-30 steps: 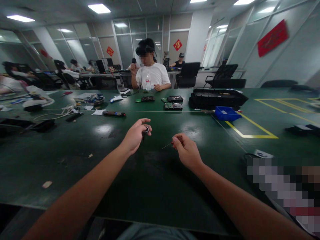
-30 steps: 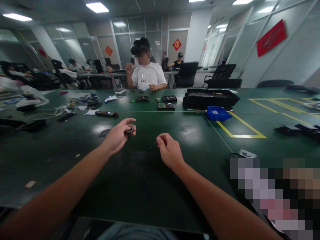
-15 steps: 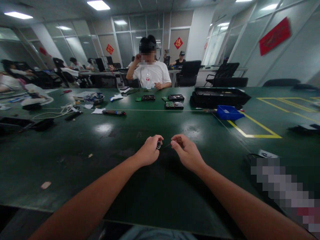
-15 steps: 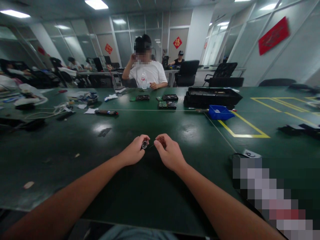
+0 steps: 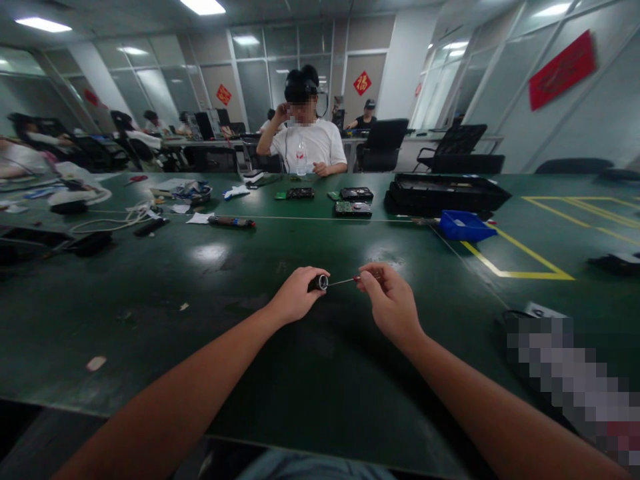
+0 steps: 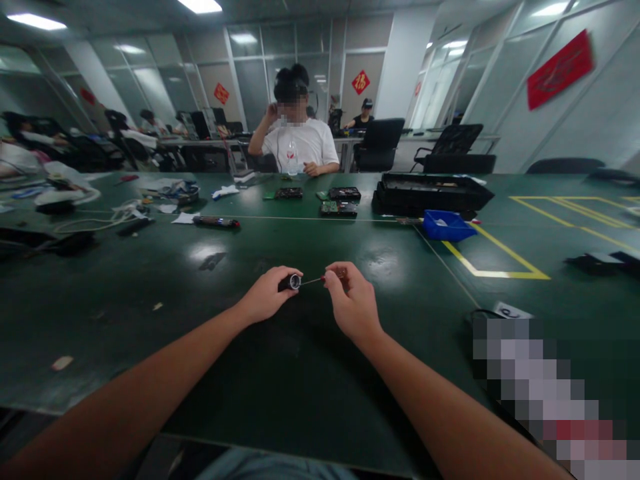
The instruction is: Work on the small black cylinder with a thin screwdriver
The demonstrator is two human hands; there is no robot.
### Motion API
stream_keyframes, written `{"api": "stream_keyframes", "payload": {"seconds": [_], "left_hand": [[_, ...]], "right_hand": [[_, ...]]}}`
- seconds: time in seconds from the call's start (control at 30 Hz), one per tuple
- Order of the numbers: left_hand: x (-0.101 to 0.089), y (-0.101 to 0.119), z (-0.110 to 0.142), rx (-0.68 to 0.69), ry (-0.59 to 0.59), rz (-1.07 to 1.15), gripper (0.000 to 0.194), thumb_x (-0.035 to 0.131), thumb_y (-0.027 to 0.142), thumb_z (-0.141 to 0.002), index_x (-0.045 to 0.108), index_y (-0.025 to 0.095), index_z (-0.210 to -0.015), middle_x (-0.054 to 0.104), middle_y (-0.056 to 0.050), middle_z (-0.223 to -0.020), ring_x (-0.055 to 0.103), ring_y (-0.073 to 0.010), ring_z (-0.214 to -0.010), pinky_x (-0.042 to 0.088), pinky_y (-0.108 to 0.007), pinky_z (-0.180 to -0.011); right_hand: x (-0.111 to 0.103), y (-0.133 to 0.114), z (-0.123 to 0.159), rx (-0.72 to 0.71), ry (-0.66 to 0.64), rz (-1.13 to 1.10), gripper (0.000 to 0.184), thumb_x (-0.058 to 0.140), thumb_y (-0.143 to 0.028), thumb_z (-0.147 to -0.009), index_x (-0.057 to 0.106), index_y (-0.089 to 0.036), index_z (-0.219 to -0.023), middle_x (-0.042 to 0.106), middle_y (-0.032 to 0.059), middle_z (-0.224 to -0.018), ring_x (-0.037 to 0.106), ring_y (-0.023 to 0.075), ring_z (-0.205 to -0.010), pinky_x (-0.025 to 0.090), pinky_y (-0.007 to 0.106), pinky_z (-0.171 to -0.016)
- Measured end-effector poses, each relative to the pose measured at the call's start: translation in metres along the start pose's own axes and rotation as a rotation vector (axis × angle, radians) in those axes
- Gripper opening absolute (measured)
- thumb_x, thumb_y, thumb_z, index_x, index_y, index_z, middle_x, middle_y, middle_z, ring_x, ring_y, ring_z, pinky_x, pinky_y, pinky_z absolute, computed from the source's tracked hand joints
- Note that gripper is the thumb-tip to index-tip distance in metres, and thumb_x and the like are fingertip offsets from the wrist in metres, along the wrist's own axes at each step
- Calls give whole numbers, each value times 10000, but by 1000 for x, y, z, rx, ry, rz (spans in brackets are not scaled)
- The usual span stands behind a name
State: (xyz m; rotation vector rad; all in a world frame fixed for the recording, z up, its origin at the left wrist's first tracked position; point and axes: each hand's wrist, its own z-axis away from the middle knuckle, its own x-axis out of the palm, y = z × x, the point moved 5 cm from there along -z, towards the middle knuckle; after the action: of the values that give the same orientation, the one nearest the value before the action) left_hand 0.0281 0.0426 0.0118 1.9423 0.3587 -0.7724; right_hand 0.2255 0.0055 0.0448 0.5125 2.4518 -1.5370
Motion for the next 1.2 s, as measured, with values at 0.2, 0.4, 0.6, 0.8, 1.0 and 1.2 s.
{"api": "stream_keyframes", "payload": {"seconds": [0.2, 0.4, 0.6, 0.8, 1.0, 1.2], "left_hand": [[-2, 7, 1, 35, 5, -34, 330, 675, 165, -852, 658, 228, -1175, 667, -44, -1171, 583, -228, -1118, 431, -398, -1018], [-4, 7, 1, 27, 16, -30, 355, 673, 174, -862, 650, 242, -1210, 671, -33, -1176, 589, -221, -1117, 433, -382, -1003], [-5, 8, 2, 26, 30, -53, 362, 685, 181, -856, 658, 244, -1212, 678, -39, -1203, 576, -237, -1159, 427, -399, -1032], [-6, 7, 2, 18, 35, -47, 368, 687, 189, -857, 663, 254, -1218, 676, -39, -1224, 572, -242, -1175, 427, -412, -1043], [-4, 7, 2, 36, 28, -48, 368, 691, 198, -857, 662, 249, -1221, 679, -43, -1206, 578, -243, -1157, 438, -409, -1023], [-6, 8, 1, 39, 41, -67, 364, 696, 192, -859, 660, 243, -1218, 687, -33, -1188, 585, -233, -1130, 437, -399, -1016]], "right_hand": [[2, 7, -2, 26, -10, -96, 213, 570, -403, -938, 626, -218, -1028, 725, 57, -883, 711, 218, -815, 546, 383, -778], [2, 8, -3, 37, -9, -161, 204, 582, -399, -933, 632, -217, -1010, 720, 56, -874, 704, 215, -805, 550, 394, -783], [1, 11, -4, 45, 12, -195, 198, 592, -392, -929, 629, -215, -1010, 714, 49, -865, 692, 207, -790, 545, 387, -775], [-1, 8, -4, 27, 38, -214, 179, 590, -381, -933, 626, -218, -996, 704, 44, -857, 679, 201, -783, 543, 379, -763], [1, 6, -2, 46, -7, -158, 201, 578, -393, -938, 622, -214, -1018, 723, 58, -887, 700, 214, -811, 551, 396, -786], [1, 5, -3, 43, 9, -43, 225, 561, -401, -944, 625, -208, -1039, 737, 63, -879, 712, 220, -816, 541, 390, -785]]}}
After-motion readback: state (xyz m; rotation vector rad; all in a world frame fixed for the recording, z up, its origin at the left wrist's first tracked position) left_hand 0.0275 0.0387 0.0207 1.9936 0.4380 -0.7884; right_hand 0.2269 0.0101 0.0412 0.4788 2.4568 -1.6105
